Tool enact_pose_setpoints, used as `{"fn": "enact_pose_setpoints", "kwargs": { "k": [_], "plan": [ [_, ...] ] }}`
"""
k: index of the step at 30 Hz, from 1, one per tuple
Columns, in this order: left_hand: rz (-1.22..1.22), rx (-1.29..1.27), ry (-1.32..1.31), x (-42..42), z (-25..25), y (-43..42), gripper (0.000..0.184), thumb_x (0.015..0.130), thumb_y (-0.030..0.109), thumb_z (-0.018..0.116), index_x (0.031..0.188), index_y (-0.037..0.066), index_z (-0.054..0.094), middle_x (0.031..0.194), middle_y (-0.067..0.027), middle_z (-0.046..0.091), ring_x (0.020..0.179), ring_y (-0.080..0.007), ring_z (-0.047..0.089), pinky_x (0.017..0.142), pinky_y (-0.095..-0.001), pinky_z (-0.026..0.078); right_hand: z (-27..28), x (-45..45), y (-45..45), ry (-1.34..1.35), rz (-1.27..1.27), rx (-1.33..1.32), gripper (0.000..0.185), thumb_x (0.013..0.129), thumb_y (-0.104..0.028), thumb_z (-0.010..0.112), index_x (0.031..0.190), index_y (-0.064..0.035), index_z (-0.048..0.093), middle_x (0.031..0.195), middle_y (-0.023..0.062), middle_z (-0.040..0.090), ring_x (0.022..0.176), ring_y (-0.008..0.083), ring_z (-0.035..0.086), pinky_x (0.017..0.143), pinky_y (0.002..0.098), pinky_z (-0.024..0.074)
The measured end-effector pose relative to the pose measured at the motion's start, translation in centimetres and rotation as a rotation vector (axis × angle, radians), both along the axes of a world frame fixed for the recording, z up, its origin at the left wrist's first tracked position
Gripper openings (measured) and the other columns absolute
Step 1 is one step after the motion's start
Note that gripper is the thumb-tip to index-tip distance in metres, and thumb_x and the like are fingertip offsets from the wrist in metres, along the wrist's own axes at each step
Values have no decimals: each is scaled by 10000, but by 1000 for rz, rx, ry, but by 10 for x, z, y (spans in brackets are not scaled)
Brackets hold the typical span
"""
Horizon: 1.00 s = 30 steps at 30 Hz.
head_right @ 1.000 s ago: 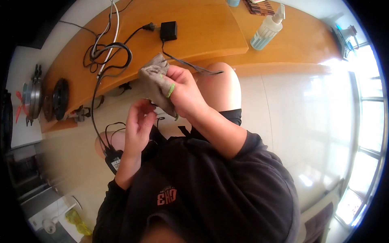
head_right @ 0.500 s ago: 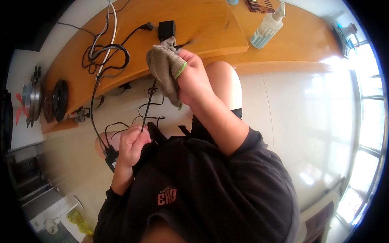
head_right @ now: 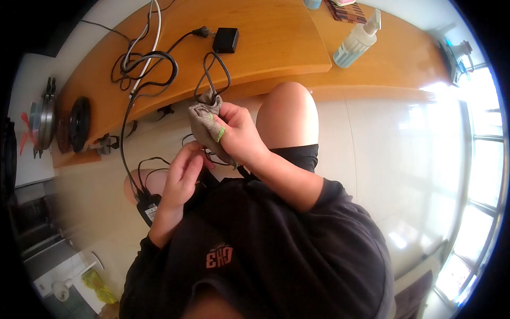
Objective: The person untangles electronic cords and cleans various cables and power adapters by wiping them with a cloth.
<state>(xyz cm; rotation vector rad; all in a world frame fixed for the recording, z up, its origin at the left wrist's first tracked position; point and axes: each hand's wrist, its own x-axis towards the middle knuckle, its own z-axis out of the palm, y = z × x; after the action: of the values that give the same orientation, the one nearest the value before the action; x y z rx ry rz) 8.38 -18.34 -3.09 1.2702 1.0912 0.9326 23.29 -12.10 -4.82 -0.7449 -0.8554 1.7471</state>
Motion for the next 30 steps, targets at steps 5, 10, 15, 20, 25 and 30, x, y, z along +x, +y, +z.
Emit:
{"fn": "enact_pose_setpoints", "kwargs": {
  "k": [5,10,15,20,25,30],
  "plan": [
    [7,120,280,-3,-5,2,206,908,105,449,734,-1,483,649,-42,486,593,-126,444,573,-247,379,-1,-3,-3,-50,-61,-42,189,910,-167,509,965,1,574,811,7,598,706,49,514,619,200,437],
    [-123,169,341,-30,-10,-15,137,851,45,490,731,-20,476,638,-92,470,558,-184,449,531,-286,363,11,17,23,167,-163,-83,172,918,-130,454,961,-2,560,806,54,598,677,107,548,591,230,463],
    [-278,28,335,-65,-15,-31,134,861,64,483,753,-13,504,685,-76,511,625,-172,500,576,-263,391,-3,31,46,280,-92,-23,174,910,-125,455,966,2,560,806,60,594,670,113,552,577,246,466],
    [-117,-27,140,-50,-24,-22,222,923,156,455,1034,-24,521,831,-58,582,804,-128,556,751,-231,418,13,10,24,172,-130,-143,177,914,-148,479,945,-3,573,787,39,591,663,94,540,581,219,452],
    [93,-87,-175,-20,-22,1,366,945,227,445,1213,-18,403,864,-75,586,874,-131,555,830,-245,401,-4,-3,-1,71,-3,-151,214,887,-184,560,996,-1,583,807,8,593,670,55,515,588,193,436],
    [499,41,-300,-13,-26,8,533,819,53,606,1285,14,351,1171,-122,471,1013,-182,526,896,-296,399,-10,-4,-15,42,87,-200,199,887,-164,560,984,9,578,823,16,598,695,55,528,596,194,448]
  ]
}}
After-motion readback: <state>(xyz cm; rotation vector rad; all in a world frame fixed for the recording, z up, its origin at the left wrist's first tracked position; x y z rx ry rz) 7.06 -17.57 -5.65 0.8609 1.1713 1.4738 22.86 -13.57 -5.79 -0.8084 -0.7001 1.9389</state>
